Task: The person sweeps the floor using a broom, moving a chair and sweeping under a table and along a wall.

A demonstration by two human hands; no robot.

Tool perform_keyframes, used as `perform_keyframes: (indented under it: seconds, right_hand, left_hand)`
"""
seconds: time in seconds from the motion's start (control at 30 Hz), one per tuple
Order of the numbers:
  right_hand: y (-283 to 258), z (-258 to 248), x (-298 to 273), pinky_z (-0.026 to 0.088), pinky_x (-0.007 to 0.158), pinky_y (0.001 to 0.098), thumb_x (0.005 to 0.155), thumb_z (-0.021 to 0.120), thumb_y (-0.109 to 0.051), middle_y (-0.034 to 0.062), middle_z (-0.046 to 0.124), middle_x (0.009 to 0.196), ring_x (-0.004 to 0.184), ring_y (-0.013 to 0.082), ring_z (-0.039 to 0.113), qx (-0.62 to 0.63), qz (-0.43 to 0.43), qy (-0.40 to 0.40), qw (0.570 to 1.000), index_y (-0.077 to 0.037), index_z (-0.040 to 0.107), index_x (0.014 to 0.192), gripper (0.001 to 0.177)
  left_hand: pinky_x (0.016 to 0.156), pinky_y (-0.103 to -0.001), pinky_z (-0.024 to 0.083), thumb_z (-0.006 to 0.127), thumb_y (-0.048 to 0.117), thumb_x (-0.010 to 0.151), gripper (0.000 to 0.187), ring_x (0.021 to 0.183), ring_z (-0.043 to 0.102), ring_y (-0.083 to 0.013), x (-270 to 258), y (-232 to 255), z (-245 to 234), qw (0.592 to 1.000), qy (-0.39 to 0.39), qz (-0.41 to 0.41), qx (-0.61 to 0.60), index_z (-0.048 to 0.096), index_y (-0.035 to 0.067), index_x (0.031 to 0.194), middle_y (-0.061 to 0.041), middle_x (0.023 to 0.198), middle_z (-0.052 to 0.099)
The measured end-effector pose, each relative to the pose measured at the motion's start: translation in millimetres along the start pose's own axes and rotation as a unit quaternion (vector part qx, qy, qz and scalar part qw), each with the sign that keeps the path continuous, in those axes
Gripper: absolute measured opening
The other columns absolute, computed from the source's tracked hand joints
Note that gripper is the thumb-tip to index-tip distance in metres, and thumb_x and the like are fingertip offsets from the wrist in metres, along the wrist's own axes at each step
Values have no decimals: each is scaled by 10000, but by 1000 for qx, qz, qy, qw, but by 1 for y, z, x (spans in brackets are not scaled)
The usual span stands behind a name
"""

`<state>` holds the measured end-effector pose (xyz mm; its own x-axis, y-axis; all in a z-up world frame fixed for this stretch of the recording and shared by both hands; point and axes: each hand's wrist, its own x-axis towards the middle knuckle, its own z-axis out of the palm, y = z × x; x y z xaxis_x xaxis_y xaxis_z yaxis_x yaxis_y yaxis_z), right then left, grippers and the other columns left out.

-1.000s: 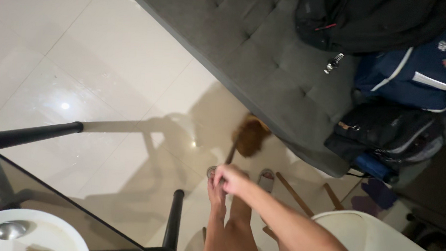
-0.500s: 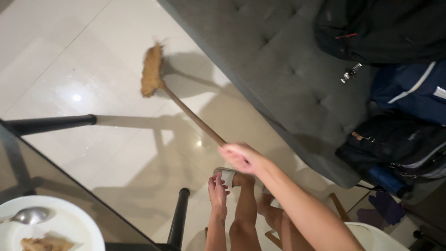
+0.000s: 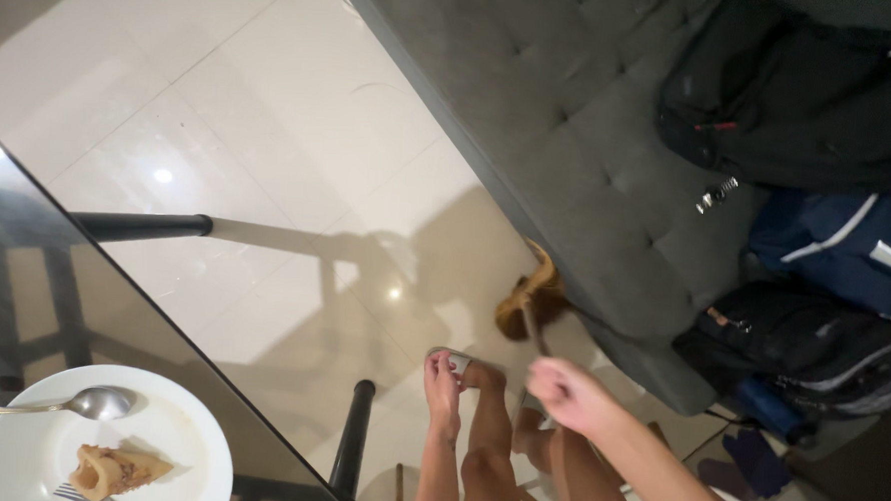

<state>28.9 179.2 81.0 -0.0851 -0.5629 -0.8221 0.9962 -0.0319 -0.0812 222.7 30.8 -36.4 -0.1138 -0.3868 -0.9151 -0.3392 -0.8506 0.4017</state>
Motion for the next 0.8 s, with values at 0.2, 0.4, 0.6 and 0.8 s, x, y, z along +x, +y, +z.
perform_keyframes:
  seconds: [0.2, 0.4, 0.6, 0.8]
  right_hand:
    - [2, 86, 163, 314, 431, 308, 973, 594, -6, 9, 409, 569, 456, 145, 409, -168, 50, 16, 984, -123, 419, 626, 406]
    - [-62, 209, 305, 342, 372, 326, 1007, 576, -49, -18, 448, 601, 431, 110, 418, -389, 138, 23, 911, -114, 478, 806, 233]
    - [-163, 271, 308, 265, 304, 283, 1072, 585, -167, -72, 408, 572, 387, 62, 364, -483, 143, -26, 864, -123, 533, 897, 188]
    - [-219, 257, 157, 302, 324, 328, 1129, 578, -308, -52, 448, 613, 419, 110, 388, -571, 205, 58, 793, -155, 546, 1209, 176]
  left_hand:
    - [721, -368, 581, 546, 344, 1069, 297, 859, 619, -164, 6, 9, -6, 999, 31, -23, -12, 652, 131, 1247, -49, 1054, 630]
    - [732, -362, 555, 542, 356, 1075, 307, 861, 618, -169, 14, 19, -17, 994, 95, -45, -42, 648, 126, 1249, -46, 1071, 661]
    - [708, -370, 536, 508, 316, 1068, 302, 827, 593, -176, 16, 64, 10, 982, 147, -38, -115, 645, 108, 1239, -25, 1055, 729]
    - [635, -330, 493, 570, 311, 1090, 269, 771, 585, -153, 32, 120, 84, 976, 167, -4, -141, 671, 110, 1237, -53, 959, 649]
